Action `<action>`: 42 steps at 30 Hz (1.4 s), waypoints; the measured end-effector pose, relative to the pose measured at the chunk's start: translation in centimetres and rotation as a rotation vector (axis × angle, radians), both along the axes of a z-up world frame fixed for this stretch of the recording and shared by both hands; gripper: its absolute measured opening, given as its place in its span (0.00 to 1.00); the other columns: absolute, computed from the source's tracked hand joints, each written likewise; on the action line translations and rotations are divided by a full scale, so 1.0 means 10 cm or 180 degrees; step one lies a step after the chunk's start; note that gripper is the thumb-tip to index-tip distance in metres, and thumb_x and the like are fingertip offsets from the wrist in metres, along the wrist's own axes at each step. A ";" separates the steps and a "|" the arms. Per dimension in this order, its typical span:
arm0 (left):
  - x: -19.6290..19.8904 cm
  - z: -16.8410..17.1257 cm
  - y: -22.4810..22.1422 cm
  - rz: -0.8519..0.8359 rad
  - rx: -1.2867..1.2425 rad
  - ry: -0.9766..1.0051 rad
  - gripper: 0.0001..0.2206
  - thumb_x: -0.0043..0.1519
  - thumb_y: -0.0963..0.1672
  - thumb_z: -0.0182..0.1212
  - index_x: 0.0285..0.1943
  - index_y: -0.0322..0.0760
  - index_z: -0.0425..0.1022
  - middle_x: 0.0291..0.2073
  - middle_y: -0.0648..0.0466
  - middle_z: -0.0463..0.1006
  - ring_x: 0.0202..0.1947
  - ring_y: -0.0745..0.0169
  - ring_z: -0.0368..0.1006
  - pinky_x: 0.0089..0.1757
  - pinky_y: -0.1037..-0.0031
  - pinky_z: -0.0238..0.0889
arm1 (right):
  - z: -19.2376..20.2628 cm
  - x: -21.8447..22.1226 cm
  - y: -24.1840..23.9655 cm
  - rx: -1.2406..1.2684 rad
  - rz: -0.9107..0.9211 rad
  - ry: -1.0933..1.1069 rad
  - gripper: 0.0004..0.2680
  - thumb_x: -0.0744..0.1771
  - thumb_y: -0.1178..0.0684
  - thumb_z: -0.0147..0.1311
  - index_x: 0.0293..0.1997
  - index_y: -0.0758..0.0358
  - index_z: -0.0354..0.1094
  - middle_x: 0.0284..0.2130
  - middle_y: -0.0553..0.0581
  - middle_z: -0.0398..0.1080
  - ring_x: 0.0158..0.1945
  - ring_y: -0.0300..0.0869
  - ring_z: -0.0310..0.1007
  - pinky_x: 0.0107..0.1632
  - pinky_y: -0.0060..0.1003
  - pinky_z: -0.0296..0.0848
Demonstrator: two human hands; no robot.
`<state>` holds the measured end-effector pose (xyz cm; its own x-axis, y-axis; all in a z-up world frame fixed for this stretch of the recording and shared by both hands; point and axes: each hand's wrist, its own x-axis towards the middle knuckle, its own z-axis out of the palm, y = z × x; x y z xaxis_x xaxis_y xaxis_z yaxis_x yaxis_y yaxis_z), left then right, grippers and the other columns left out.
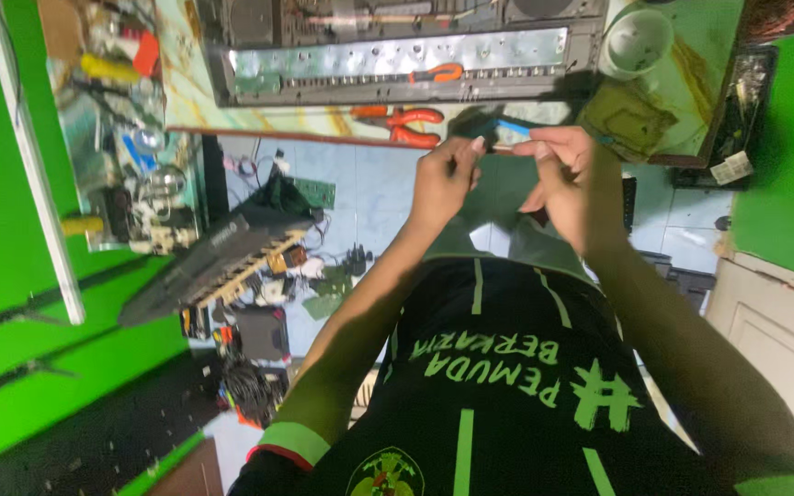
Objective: The person wipes a circuit board with a blue sponge, positions the board and a metal bracket inside an electronic keyboard housing, and uses a screwdriver to secure screws into the bracket.
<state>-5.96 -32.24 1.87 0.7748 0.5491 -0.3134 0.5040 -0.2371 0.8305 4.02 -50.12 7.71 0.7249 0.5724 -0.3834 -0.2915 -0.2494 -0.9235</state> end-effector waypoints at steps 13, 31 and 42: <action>-0.60 0.82 0.27 0.0669 0.0636 -0.0591 0.11 0.67 0.41 0.60 0.57 0.31 0.77 0.48 0.43 0.84 0.52 0.48 0.81 0.53 0.63 0.70 | -0.28 0.25 0.52 -0.0227 0.1310 -0.1353 0.10 0.71 0.53 0.53 0.58 0.60 0.70 0.44 0.61 0.78 0.48 0.50 0.81 0.48 0.43 0.75; -0.03 0.36 1.94 -0.1270 0.1600 -0.0564 0.11 0.67 0.46 0.63 0.55 0.39 0.78 0.50 0.47 0.81 0.53 0.42 0.78 0.56 0.56 0.67 | -1.12 0.54 1.80 -0.1740 0.1624 -0.3099 0.13 0.68 0.53 0.53 0.59 0.65 0.67 0.56 0.69 0.65 0.58 0.59 0.68 0.57 0.53 0.72; 0.12 -0.19 2.34 -0.2051 0.1777 -0.0487 0.14 0.66 0.45 0.60 0.60 0.41 0.75 0.59 0.49 0.75 0.63 0.45 0.69 0.61 0.54 0.62 | -0.90 0.50 1.84 -0.2029 0.1938 -0.3201 0.22 0.64 0.46 0.60 0.65 0.61 0.65 0.57 0.68 0.65 0.58 0.58 0.66 0.61 0.58 0.63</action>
<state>-4.80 -8.86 0.00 0.9995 0.0311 0.0044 0.0234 -0.8314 0.5552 9.05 -31.74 -1.30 0.5430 0.8250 -0.1564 0.7530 -0.5608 -0.3441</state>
